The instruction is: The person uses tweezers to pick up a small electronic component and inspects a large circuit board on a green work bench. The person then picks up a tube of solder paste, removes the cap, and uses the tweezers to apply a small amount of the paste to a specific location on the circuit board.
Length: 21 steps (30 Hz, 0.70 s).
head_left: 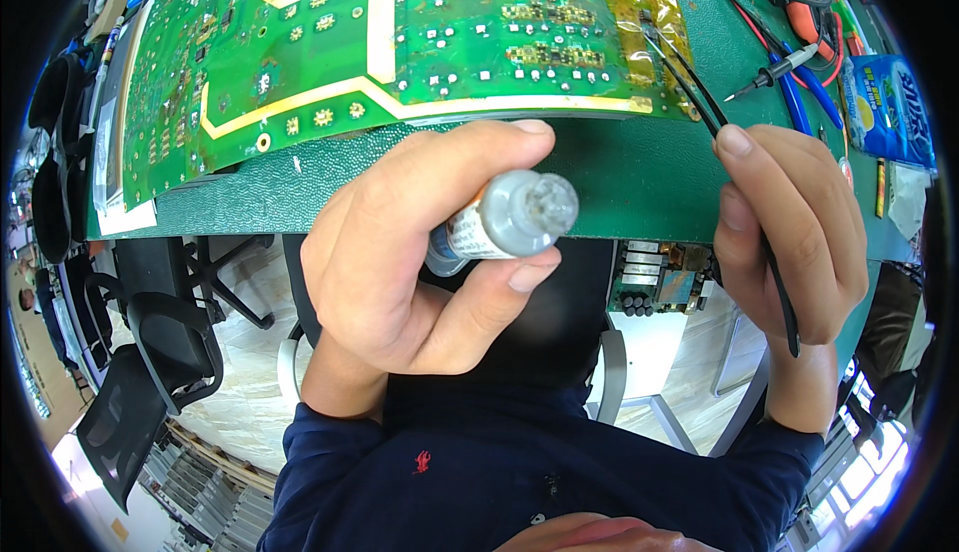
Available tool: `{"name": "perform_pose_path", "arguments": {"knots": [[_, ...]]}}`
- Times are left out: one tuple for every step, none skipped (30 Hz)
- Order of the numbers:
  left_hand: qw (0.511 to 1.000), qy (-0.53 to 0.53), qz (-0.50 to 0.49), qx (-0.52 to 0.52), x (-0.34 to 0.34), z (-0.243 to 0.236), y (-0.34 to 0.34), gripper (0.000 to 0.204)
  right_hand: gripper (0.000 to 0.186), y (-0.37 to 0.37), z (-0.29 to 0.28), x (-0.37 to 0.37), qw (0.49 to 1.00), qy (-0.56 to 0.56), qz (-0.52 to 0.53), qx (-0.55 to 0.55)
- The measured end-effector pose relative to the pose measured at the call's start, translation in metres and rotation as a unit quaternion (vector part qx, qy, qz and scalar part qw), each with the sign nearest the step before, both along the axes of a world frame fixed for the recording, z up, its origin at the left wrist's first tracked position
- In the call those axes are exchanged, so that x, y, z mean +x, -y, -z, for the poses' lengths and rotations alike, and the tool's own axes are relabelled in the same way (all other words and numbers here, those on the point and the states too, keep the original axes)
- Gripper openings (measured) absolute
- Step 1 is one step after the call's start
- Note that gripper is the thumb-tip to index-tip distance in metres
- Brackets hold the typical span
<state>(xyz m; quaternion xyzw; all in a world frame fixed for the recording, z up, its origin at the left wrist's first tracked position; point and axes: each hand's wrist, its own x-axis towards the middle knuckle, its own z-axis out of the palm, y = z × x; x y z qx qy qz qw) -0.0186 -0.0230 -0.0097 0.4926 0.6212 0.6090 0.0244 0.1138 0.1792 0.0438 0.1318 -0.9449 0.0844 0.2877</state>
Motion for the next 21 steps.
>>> {"name": "perform_pose_path", "arguments": {"knots": [[1.000, 0.000, 0.000, -0.001, 0.0000, 0.0000, 0.0000, 0.050, 0.021, 0.0000, -0.0002, 0.0001, 1.000, 0.001, 0.001, 0.000], [1.000, 0.002, -0.001, -0.002, 0.0002, 0.0001, 0.0001, 0.050, 0.021, -0.0001, -0.0002, 0.0003, 1.000, 0.003, 0.002, -0.001], [1.000, 0.003, -0.001, -0.002, 0.0002, 0.0001, 0.0001, 0.049, 0.021, -0.0001, -0.0004, 0.0004, 1.000, 0.005, 0.003, -0.003], [1.000, 0.004, -0.001, -0.003, 0.0002, 0.0001, 0.0002, 0.049, 0.021, -0.0002, -0.0006, 0.0004, 1.000, 0.007, 0.003, -0.006], [1.000, 0.003, -0.001, -0.004, 0.0002, 0.0000, 0.0002, 0.049, 0.021, -0.0002, -0.0010, 0.0005, 1.000, 0.009, 0.003, -0.011], [1.000, 0.003, 0.000, -0.004, 0.0002, -0.0002, 0.0001, 0.049, 0.021, 0.0000, -0.0017, 0.0007, 1.000, 0.013, 0.005, -0.016], [1.000, 0.003, 0.001, -0.005, 0.0000, -0.0005, 0.0003, 0.049, 0.021, 0.0004, -0.0026, 0.0007, 1.000, 0.017, 0.007, -0.020], [1.000, 0.003, 0.002, -0.005, -0.0002, -0.0007, 0.0004, 0.049, 0.021, 0.0012, -0.0039, 0.0013, 0.999, 0.024, 0.011, -0.026], [1.000, 0.003, 0.003, -0.005, 0.0000, -0.0008, 0.0004, 0.049, 0.021, 0.0014, -0.0045, 0.0018, 0.999, 0.028, 0.013, -0.030], [1.000, 0.003, 0.003, -0.004, 0.0000, -0.0008, 0.0005, 0.049, 0.021, 0.0018, -0.0050, 0.0023, 0.999, 0.032, 0.016, -0.034], [1.000, 0.004, 0.004, -0.004, 0.0002, -0.0007, 0.0006, 0.049, 0.021, 0.0019, -0.0053, 0.0027, 0.999, 0.035, 0.017, -0.038], [1.000, 0.003, 0.004, -0.003, 0.0001, -0.0007, 0.0005, 0.049, 0.021, 0.0019, -0.0061, 0.0032, 0.998, 0.038, 0.018, -0.041], [1.000, 0.002, 0.004, -0.002, 0.0002, -0.0006, 0.0005, 0.049, 0.020, 0.0019, -0.0068, 0.0038, 0.998, 0.041, 0.020, -0.044], [1.000, 0.001, 0.004, -0.001, 0.0002, -0.0005, 0.0003, 0.049, 0.020, 0.0020, -0.0083, 0.0054, 0.998, 0.045, 0.023, -0.047], [1.000, 0.002, 0.006, -0.001, 0.0000, -0.0006, 0.0003, 0.048, 0.020, 0.0023, -0.0091, 0.0061, 0.997, 0.045, 0.027, -0.050], [1.000, 0.002, 0.008, -0.001, -0.0002, -0.0006, 0.0000, 0.048, 0.020, 0.0025, -0.0097, 0.0070, 0.997, 0.046, 0.031, -0.052], [1.000, 0.003, 0.010, -0.001, -0.0004, -0.0009, -0.0002, 0.047, 0.020, 0.0026, -0.0100, 0.0074, 0.997, 0.043, 0.035, -0.055], [1.000, 0.005, 0.009, -0.005, -0.0002, -0.0019, 0.0000, 0.046, 0.020, 0.0021, -0.0101, 0.0075, 0.997, 0.036, 0.039, -0.060], [1.000, 0.008, 0.009, -0.008, 0.0001, -0.0025, 0.0001, 0.045, 0.021, 0.0016, -0.0099, 0.0075, 0.997, 0.029, 0.043, -0.065], [1.000, 0.012, 0.005, -0.015, 0.0012, -0.0028, 0.0002, 0.044, 0.021, 0.0001, -0.0088, 0.0072, 0.996, 0.018, 0.047, -0.071], [1.000, 0.019, 0.003, -0.010, 0.0013, -0.0033, 0.0000, 0.043, 0.023, -0.0021, -0.0081, 0.0075, 0.995, 0.016, 0.053, -0.083]]}}
